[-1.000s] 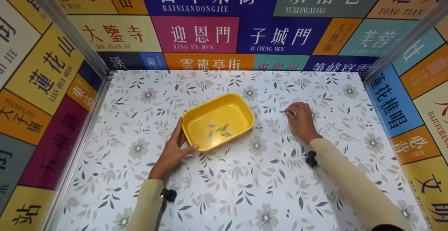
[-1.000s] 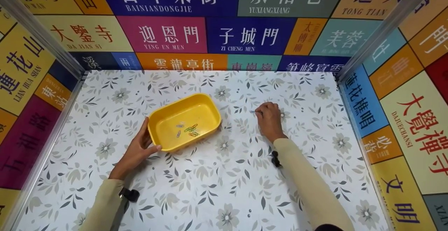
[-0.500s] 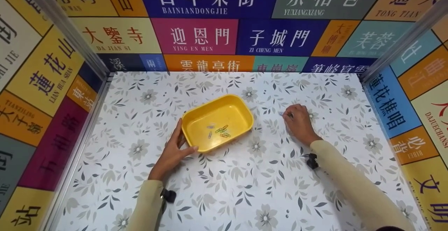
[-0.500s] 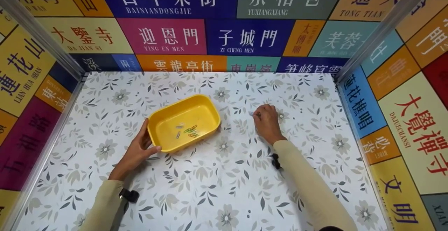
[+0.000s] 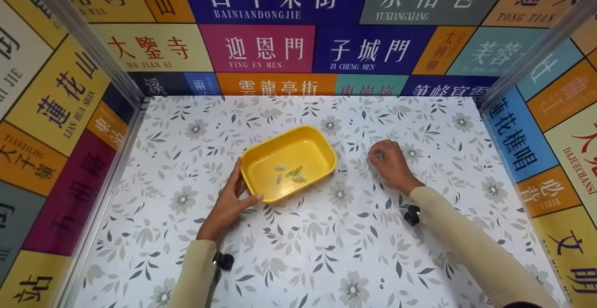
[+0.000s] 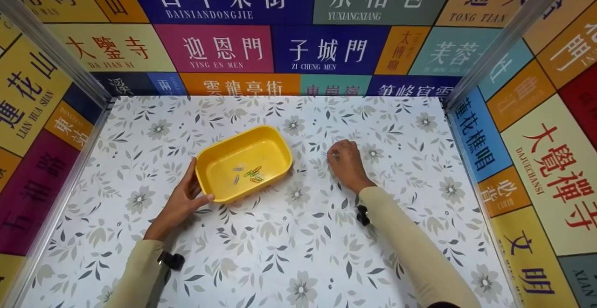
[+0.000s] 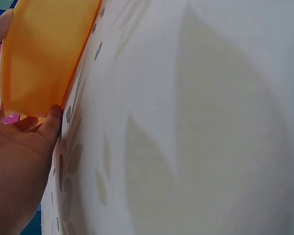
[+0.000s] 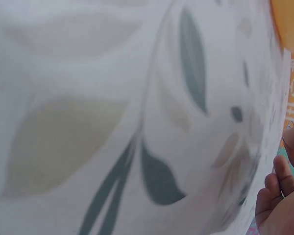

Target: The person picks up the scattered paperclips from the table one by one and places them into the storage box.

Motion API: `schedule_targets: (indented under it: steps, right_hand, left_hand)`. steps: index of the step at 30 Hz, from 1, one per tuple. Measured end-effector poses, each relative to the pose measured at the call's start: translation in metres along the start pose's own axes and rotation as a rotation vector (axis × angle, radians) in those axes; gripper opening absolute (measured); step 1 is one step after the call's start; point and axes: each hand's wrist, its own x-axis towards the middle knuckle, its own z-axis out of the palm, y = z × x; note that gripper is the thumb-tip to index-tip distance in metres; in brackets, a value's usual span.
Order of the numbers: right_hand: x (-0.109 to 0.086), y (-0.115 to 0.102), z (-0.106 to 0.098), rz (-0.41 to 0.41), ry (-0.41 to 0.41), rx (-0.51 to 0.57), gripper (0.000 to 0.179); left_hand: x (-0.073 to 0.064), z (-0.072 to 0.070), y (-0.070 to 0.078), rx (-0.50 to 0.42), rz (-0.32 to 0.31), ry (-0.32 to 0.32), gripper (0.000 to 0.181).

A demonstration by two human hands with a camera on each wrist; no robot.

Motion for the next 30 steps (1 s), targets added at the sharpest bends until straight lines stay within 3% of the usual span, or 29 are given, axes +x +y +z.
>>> schedule_targets:
  steps: [14, 30]
  right_hand:
    - [0.002, -0.016, 0.005, -0.066, -0.021, 0.051, 0.005]
    - [0.004, -0.054, 0.008, -0.045, -0.079, 0.056, 0.007]
  left_hand:
    - [0.000, 0.001, 0.003, 0.012, -0.053, 0.009, 0.125]
    - [0.001, -0.001, -0.002, -0.014, -0.019, -0.004, 0.124]
